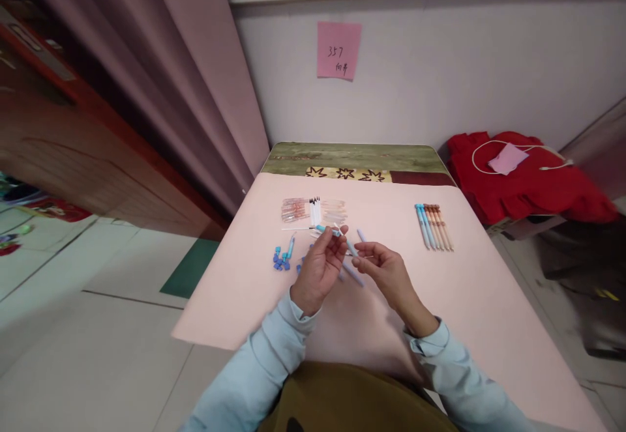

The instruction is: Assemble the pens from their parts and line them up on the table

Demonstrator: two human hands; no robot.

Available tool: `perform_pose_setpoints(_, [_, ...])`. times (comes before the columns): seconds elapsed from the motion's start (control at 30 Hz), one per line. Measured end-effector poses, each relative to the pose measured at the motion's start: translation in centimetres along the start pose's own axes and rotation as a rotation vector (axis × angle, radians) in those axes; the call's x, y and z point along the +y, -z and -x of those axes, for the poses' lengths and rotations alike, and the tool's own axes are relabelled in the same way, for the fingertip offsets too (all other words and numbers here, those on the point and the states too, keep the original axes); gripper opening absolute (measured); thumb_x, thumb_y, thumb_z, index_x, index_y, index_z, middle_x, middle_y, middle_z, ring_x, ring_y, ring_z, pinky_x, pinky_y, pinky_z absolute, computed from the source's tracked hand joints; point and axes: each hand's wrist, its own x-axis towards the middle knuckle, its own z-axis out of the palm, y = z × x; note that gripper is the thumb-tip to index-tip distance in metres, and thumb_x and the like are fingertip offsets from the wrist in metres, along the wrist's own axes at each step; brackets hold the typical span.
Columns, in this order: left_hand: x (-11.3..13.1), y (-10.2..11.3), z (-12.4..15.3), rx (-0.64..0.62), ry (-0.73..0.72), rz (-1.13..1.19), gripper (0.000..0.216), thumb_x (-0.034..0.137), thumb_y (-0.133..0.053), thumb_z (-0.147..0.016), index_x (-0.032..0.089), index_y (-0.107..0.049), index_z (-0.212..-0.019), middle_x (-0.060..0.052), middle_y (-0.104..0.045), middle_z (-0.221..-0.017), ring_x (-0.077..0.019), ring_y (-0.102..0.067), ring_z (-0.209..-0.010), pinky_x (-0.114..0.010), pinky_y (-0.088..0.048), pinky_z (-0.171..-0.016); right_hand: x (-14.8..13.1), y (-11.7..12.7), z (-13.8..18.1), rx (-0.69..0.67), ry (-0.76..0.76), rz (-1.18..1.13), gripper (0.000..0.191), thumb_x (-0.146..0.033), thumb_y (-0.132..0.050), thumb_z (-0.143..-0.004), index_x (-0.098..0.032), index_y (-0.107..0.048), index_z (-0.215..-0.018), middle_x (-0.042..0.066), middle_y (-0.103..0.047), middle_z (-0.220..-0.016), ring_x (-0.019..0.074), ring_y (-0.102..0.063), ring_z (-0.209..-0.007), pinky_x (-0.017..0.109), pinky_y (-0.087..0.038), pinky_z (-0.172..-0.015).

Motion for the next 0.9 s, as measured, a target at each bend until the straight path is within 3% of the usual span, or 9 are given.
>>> perform_pose_setpoints(0.07, [-0.1, 0.0, 0.1, -0.023, 0.023, -0.012, 0.012, 0.021, -0.061, -0.092, 0.010, -0.067, -0.089, -0.011, -0.073, -0.102, -0.0083, -0.068, -0.072, -0.017, -0.058, -0.066, 0.2, 0.1, 0.1, -0.018, -0.022, -0.019, 0.040, -0.040, -0.086, -0.063, -0.017, -0.070, -0.091, 0.003, -0.070, -0.082, 0.0147, -0.063, -0.068, 0.029, -0.052, -0.065])
perform_pose_setpoints(0.2, [0.1, 0.2, 0.0, 0.000, 0.039, 0.010, 0.013, 0.022, -0.062, -0.092, 0.010, -0.066, -0.087, -0.010, -0.073, -0.097, -0.0089, -0.068, -0.072, -0.017, -0.058, -0.066, -0.2, 0.7, 0.6, 0.038, 0.037, 0.038, 0.031, -0.043, -0.078, -0.073, -0.017, -0.068, -0.087, 0.002, -0.068, -0.073, 0.0147, -0.062, -0.066, 0.028, -0.051, -0.065])
perform_pose_setpoints(0.37, [0.3, 0.1, -0.1, 0.012, 0.075, 0.046, 0.014, 0.025, -0.063, -0.092, 0.012, -0.066, -0.088, -0.008, -0.073, -0.093, -0.0087, -0.067, -0.068, -0.018, -0.057, -0.061, -2.1, 1.2, 1.5, 0.152, 0.338, 0.405, 0.019, -0.037, -0.067, -0.085, -0.019, -0.071, -0.090, 0.002, -0.067, -0.076, 0.0129, -0.056, -0.064, 0.025, -0.046, -0.060])
perform_pose_setpoints(0.53, [0.0, -0.1, -0.1, 0.001, 0.060, 0.001, 0.015, 0.027, -0.071, -0.086, 0.012, -0.067, -0.087, -0.004, -0.071, -0.083, -0.0076, -0.064, -0.063, -0.017, -0.054, -0.057, -3.3, 0.8, 2.1, 0.238, 0.627, 0.769, 0.011, -0.029, -0.063, -0.088, -0.021, -0.070, -0.091, 0.000, -0.067, -0.078, 0.0108, -0.054, -0.061, 0.023, -0.042, -0.057])
perform_pose_setpoints(0.7, [-0.5, 0.3, 0.2, 0.017, 0.014, -0.062, 0.018, 0.028, -0.074, -0.082, 0.011, -0.070, -0.087, -0.002, -0.070, -0.079, -0.0067, -0.063, -0.063, -0.017, -0.053, -0.058, -3.0, 0.4, 2.0, 0.280, 0.751, 0.943, 0.008, -0.025, -0.063, -0.089, -0.021, -0.069, -0.091, -0.001, -0.067, -0.077, 0.0111, -0.059, -0.064, 0.024, -0.042, -0.060])
perform_pose_setpoints(0.9, [-0.9, 0.3, 0.8, 0.046, -0.040, -0.141, 0.020, 0.028, -0.079, -0.076, 0.013, -0.069, -0.084, -0.004, -0.073, -0.086, -0.0096, -0.067, -0.069, -0.018, -0.054, -0.057, -3.1, -0.1, 1.6, 0.314, 0.856, 0.986, 0.009, -0.024, -0.064, -0.090, -0.022, -0.068, -0.097, 0.001, -0.071, -0.086, 0.0149, -0.064, -0.075, 0.026, -0.046, -0.068])
